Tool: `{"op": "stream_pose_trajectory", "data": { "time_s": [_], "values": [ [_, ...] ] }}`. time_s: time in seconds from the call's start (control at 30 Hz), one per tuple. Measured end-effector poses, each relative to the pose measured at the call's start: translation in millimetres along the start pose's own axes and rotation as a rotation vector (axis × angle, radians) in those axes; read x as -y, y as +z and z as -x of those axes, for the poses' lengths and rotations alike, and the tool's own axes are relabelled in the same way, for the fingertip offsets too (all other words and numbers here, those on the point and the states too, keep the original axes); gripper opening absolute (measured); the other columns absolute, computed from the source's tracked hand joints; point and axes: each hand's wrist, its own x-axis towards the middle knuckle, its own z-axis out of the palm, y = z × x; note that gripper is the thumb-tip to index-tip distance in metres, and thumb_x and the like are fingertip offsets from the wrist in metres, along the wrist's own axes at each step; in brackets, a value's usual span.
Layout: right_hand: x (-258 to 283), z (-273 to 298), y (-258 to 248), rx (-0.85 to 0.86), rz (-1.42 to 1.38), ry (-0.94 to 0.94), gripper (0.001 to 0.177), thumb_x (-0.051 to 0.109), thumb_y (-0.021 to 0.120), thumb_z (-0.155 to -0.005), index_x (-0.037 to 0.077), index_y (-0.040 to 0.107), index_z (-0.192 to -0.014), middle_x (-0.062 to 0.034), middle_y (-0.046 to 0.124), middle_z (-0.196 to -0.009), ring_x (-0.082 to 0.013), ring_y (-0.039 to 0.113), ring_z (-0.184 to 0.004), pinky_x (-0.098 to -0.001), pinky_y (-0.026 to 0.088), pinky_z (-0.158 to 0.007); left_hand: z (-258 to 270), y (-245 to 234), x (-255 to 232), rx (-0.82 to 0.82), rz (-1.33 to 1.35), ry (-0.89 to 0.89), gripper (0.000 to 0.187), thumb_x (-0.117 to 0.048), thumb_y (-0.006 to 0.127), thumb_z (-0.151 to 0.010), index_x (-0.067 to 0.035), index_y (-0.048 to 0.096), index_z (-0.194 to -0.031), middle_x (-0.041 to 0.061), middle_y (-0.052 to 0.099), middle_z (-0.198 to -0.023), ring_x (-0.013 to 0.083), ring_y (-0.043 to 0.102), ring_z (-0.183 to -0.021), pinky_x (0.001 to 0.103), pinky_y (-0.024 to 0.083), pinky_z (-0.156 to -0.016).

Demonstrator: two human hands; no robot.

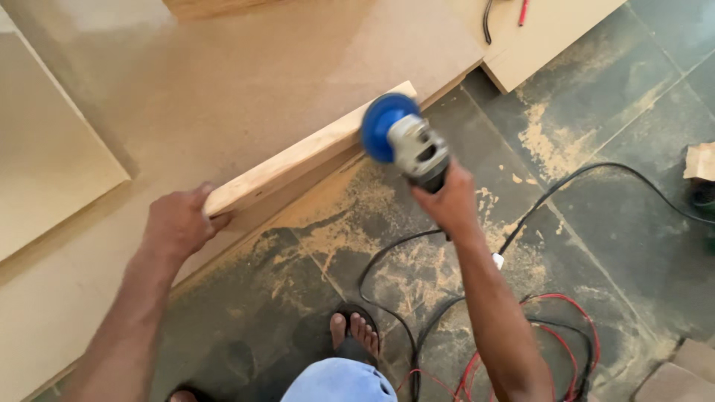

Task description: The person plugs in an angle grinder and uses it to sand a wooden plank on the floor. They sand the plank on multiple sides, flipping it over to ensure even smoothing.

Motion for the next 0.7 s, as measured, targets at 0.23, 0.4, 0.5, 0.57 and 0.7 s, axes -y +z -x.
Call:
{"op": "stream_pose_trajectory", "data": {
  "time_s": [0.23,0.4,0.5,0.57,0.7],
  "values": [
    [-77,-31,-42,-0.193,-0.004,0.148,0.047,0.018,0.088,-0.077,-0.003,0.067,-0.112,-0.016,0.074,-0.101,-0.0254,0.073,-0.09,-0.0379,0.056,-0.084,2,-8,-5,-0.041,0.001,0.014,0.059,-0.06,0.075,-0.08,-0.018,0.068,-0.122,0.017,0.074,-0.084,0.0384,0.072,-0.08,0.049,0.058,-0.074],
    [-73,2,-39,-0.262,-0.174,0.279,0.046,0.021,0.087,-0.08,-0.003,0.067,-0.115,-0.0085,0.073,-0.103,-0.0178,0.069,-0.091,-0.0326,0.055,-0.085,8,-19,-20,0.054,0.033,-0.13,0.051,-0.051,0.077,-0.077,-0.019,0.069,-0.117,0.016,0.075,-0.088,0.0371,0.072,-0.087,0.05,0.058,-0.077],
    [-54,29,-36,-0.28,-0.229,0.292,0.047,0.019,0.088,-0.082,-0.003,0.065,-0.117,-0.0078,0.071,-0.106,-0.0164,0.068,-0.093,-0.0308,0.055,-0.086,21,-18,-30,0.091,0.11,-0.265,0.055,-0.051,0.078,-0.079,-0.013,0.068,-0.117,0.019,0.074,-0.091,0.038,0.073,-0.088,0.05,0.058,-0.079],
    [-42,38,-33,-0.269,-0.292,0.331,0.044,0.017,0.087,-0.085,-0.004,0.065,-0.117,-0.0077,0.071,-0.106,-0.0155,0.067,-0.093,-0.0298,0.055,-0.085,31,-13,-46,0.062,0.24,-0.345,0.056,-0.053,0.078,-0.081,-0.008,0.069,-0.113,0.023,0.074,-0.093,0.0403,0.072,-0.089,0.051,0.058,-0.08],
    [-21,48,-24,-0.281,-0.391,0.366,0.042,0.012,0.085,-0.086,-0.003,0.065,-0.119,-0.0062,0.071,-0.107,-0.0143,0.068,-0.093,-0.0288,0.055,-0.086,65,1,-118,-0.088,0.558,-0.37,0.042,-0.039,0.074,-0.083,-0.004,0.072,-0.105,0.024,0.075,-0.091,0.0417,0.073,-0.087,0.052,0.059,-0.079]
  ]
}}
